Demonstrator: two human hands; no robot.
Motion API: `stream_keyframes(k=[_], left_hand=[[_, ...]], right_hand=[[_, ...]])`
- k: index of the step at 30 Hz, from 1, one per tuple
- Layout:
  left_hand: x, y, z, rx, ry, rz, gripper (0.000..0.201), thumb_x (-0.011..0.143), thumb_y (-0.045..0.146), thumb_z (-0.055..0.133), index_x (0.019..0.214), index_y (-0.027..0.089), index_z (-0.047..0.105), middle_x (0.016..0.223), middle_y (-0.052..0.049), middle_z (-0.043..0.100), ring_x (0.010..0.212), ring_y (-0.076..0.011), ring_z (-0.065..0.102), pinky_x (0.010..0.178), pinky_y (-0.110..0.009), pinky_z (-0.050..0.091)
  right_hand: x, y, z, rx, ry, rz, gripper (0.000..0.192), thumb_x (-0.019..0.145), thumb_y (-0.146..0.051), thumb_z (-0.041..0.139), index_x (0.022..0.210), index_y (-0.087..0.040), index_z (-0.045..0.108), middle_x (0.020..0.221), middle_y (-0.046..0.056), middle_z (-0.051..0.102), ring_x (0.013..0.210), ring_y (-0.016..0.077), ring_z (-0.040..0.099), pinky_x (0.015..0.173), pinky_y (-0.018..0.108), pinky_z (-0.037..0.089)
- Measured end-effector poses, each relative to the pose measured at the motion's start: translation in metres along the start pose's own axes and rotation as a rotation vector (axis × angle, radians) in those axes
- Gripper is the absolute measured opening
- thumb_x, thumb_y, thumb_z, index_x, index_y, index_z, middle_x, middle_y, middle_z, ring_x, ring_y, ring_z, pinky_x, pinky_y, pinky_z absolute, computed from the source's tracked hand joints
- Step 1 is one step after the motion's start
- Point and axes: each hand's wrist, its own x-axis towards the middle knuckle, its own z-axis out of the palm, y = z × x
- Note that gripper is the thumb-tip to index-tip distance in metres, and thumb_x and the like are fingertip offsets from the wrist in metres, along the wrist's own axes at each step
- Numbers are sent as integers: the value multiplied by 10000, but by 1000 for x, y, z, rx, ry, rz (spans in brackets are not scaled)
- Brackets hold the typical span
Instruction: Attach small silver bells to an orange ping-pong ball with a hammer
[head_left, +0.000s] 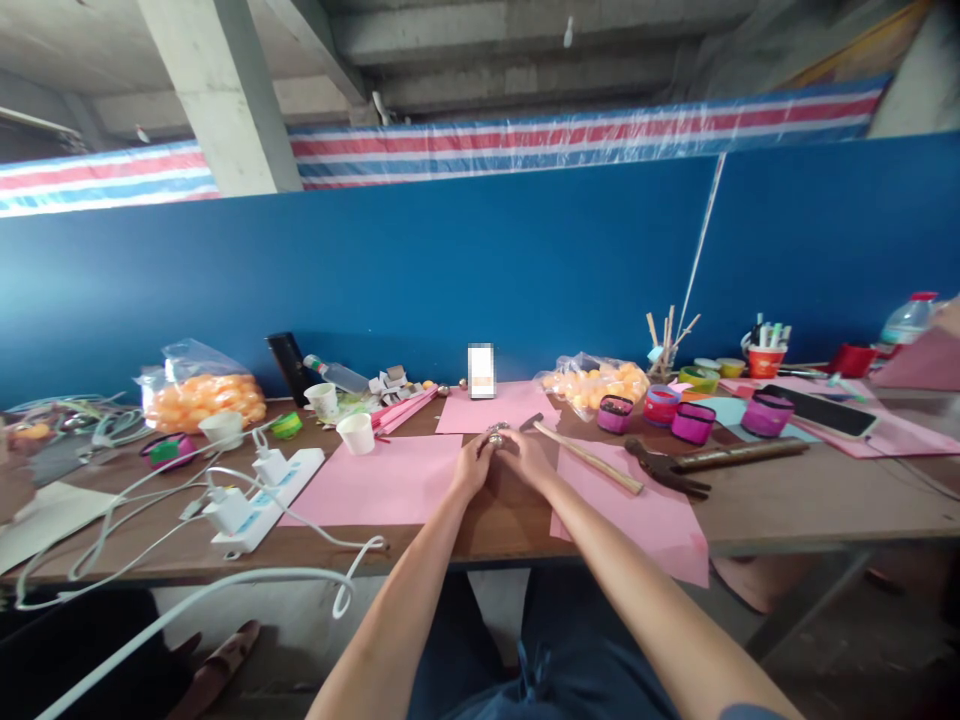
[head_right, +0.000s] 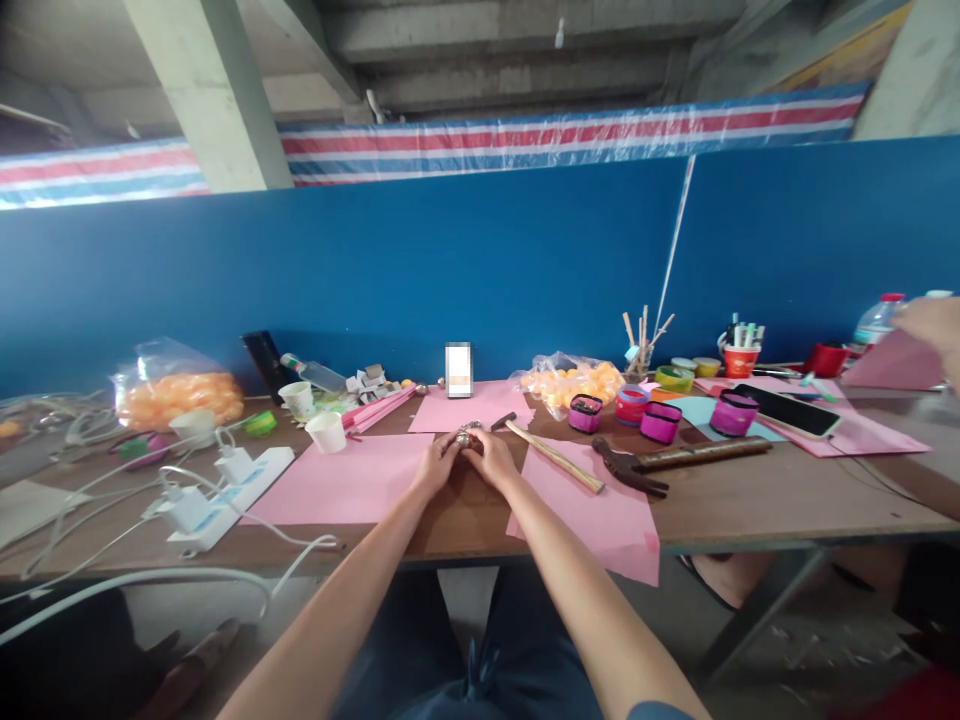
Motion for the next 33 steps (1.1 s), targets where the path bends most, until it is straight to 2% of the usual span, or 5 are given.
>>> stream_keyframes(k=[7, 12, 25, 30, 33], left_hand=[[-2, 0, 3, -25, -12, 39, 330, 731, 266, 567, 1055, 202, 589, 1021, -63, 641, 926, -208, 591, 841, -350, 442], [-3, -1, 3, -17, -29, 40, 319, 708, 281, 591, 1011, 182, 607, 980, -70, 648, 862, -197, 605, 793, -334, 461], [-4, 5, -1, 68, -9, 12, 305, 713, 338, 585, 957, 161, 628, 956, -78, 657, 899, -212, 593, 820, -351, 440], [-4, 8, -1, 48, -16, 32, 304, 757, 318, 533, 1010, 167, 607, 998, -69, 650, 948, -204, 582, 853, -342, 431], [-4, 8, 1, 10, 44, -34, 321, 795, 271, 470, 1073, 143, 567, 1041, -93, 632, 963, -202, 579, 856, -344, 437]], right_hand=[[0, 0, 0, 18, -5, -28, 401, 728, -171, 539, 1127, -210, 535, 1077, 61, 617, 1002, 203, 568, 878, 346, 436], [-1, -2, -1, 29, -11, -39, 395, 713, -162, 545, 1107, -195, 555, 1043, 64, 631, 967, 200, 583, 861, 334, 444], [-1, -7, -5, 65, -43, -47, 311, 736, -236, 565, 1044, -196, 591, 982, 59, 650, 917, 198, 600, 833, 333, 451], [0, -6, -3, 52, -15, -20, 327, 742, -280, 562, 1054, -183, 577, 1022, 80, 637, 963, 217, 582, 857, 355, 439], [1, -3, -1, 40, 16, 6, 360, 754, -299, 547, 1090, -170, 552, 1067, 104, 616, 1016, 232, 557, 888, 374, 421]])
